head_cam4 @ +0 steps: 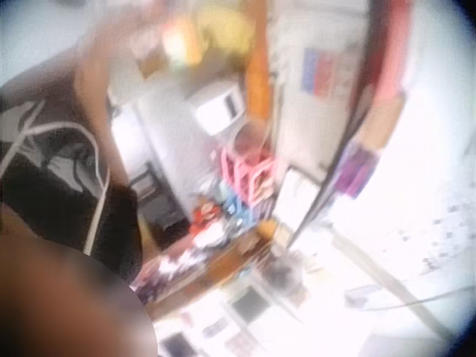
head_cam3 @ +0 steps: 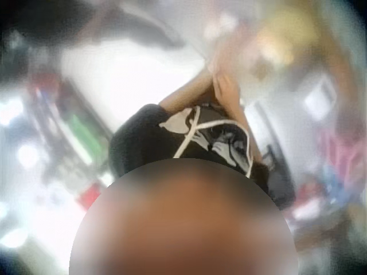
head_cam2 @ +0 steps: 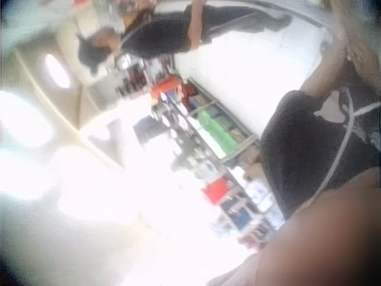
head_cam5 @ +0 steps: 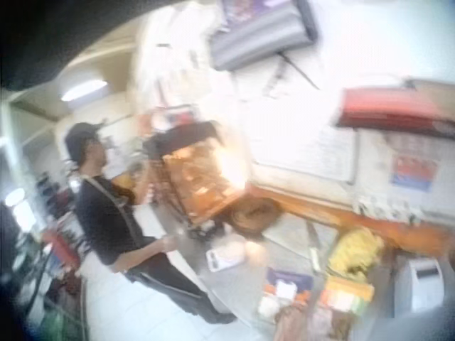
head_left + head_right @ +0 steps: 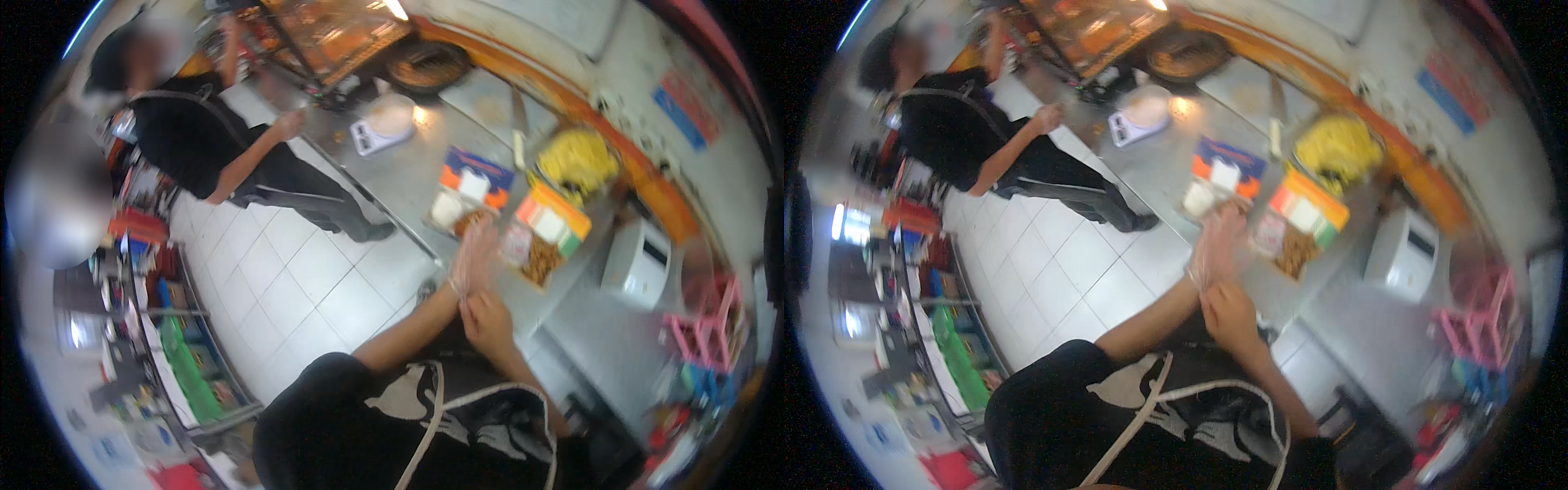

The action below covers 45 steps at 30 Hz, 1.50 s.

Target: The person cuts a piece of fried chicken with a knife, places it into a plastic bag, and seals the bag. They then handle a small box and place it into another plastic bag, sealing it as well. The person also handles a receipt and a small container of sauce.

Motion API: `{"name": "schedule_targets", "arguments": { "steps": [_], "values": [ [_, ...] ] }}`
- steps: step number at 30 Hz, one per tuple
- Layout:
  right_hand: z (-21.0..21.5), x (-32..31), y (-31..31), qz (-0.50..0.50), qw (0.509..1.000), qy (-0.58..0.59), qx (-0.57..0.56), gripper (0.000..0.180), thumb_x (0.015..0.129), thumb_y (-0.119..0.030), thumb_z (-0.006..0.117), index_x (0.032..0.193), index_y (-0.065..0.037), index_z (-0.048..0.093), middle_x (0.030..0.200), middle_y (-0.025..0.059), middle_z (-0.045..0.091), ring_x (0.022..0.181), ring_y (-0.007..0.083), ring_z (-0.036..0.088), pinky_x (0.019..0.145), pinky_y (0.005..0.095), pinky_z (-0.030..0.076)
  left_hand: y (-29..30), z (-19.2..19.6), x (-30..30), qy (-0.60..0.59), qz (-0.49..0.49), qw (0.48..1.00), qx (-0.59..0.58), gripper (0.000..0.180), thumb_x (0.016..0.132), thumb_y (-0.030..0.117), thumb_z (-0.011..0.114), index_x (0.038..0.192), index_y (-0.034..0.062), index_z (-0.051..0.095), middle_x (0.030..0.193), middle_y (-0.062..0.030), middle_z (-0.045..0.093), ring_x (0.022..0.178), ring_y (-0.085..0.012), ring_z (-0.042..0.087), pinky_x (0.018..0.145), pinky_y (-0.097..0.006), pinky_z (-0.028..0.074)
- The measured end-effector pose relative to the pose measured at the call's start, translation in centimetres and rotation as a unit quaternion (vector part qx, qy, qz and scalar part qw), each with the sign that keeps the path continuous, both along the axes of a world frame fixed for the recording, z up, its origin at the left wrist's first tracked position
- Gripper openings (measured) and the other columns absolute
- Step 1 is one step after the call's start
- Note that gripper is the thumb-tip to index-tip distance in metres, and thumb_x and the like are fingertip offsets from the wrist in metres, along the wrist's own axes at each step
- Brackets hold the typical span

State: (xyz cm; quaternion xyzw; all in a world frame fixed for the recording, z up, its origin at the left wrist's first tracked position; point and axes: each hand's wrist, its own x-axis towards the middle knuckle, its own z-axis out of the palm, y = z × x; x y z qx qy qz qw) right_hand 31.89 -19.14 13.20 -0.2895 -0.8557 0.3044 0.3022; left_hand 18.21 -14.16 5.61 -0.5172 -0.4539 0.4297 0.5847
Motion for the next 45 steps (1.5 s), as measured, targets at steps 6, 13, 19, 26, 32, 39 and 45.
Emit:
{"name": "schedule_targets", "arguments": {
  "steps": [6,13,19,26,32,39,45],
  "values": [
    [0.4,-3.8,-0.6,0.155,0.987,-0.004,-0.052,0.014,0.088,-0.014,0.068,0.083,-0.003,0.061,0.078,0.0137,0.060,0.072,0.0341,0.061,0.064,0.0425,0.049,-4.9,0.6,-4.4,-0.857,0.011,-0.485,0.174,0.076,0.098,0.069,0.032,0.159,0.0253,0.020,0.163,-0.0108,0.022,0.151,-0.0297,0.020,0.117,-0.060,0.017],
    [4.2,-13.9,3.4,0.328,0.937,-0.027,-0.114,0.012,0.092,-0.016,0.066,0.091,-0.004,0.066,0.086,0.0112,0.066,0.076,0.0268,0.066,0.068,0.0352,0.051,-13.3,1.2,-15.5,-0.820,-0.071,-0.458,0.335,0.081,0.095,0.072,0.034,0.158,0.0241,0.021,0.160,-0.0139,0.029,0.144,-0.0324,0.033,0.114,-0.057,0.028],
    [11.0,-30.2,8.7,0.298,0.950,0.046,-0.075,0.015,0.094,-0.015,0.063,0.094,-0.001,0.067,0.087,0.0095,0.067,0.078,0.0187,0.064,0.072,0.0299,0.050,-22.4,1.4,-25.1,-0.752,-0.105,-0.464,0.456,0.081,0.095,0.072,0.035,0.158,0.0234,0.020,0.156,-0.0164,0.036,0.141,-0.0351,0.038,0.112,-0.058,0.032],
    [15.9,-47.5,13.0,0.278,0.932,0.199,-0.123,0.014,0.098,-0.015,0.061,0.107,-0.004,0.063,0.092,-0.0010,0.063,0.079,0.0093,0.058,0.072,0.0247,0.047,-32.0,1.6,-30.0,-0.675,-0.146,-0.392,0.608,0.084,0.094,0.073,0.035,0.158,0.0208,0.020,0.154,-0.0196,0.037,0.142,-0.0373,0.034,0.114,-0.055,0.029],
    [22.9,-52.2,19.0,0.080,0.911,0.398,-0.070,0.019,0.099,-0.014,0.059,0.114,-0.002,0.058,0.100,0.0044,0.062,0.088,0.0123,0.059,0.079,0.0271,0.048,-34.0,1.2,-29.2,-0.633,-0.136,-0.393,0.653,0.083,0.095,0.071,0.035,0.158,0.0184,0.021,0.153,-0.0207,0.037,0.143,-0.0384,0.033,0.115,-0.055,0.027],
    [13.6,-42.0,19.4,-0.133,0.956,0.256,0.052,0.041,0.095,-0.026,0.067,0.122,0.003,0.056,0.119,0.0137,0.060,0.112,0.0191,0.057,0.094,0.0321,0.047,-31.7,-1.4,-30.9,-0.718,-0.043,-0.380,0.582,0.076,0.096,0.065,0.040,0.153,0.0157,0.031,0.145,-0.0203,0.047,0.132,-0.0369,0.045,0.106,-0.052,0.039],
    [5.5,-28.4,13.4,-0.013,0.870,0.088,-0.484,0.054,0.095,-0.033,0.068,0.133,0.002,0.051,0.116,0.0113,0.063,0.107,0.0167,0.058,0.093,0.0323,0.047,-29.3,-5.2,-34.3,-0.850,0.224,-0.264,0.396,0.069,0.097,0.059,0.046,0.147,0.0112,0.042,0.132,-0.0178,0.058,0.114,-0.0306,0.059,0.091,-0.044,0.048]
  ]
}}
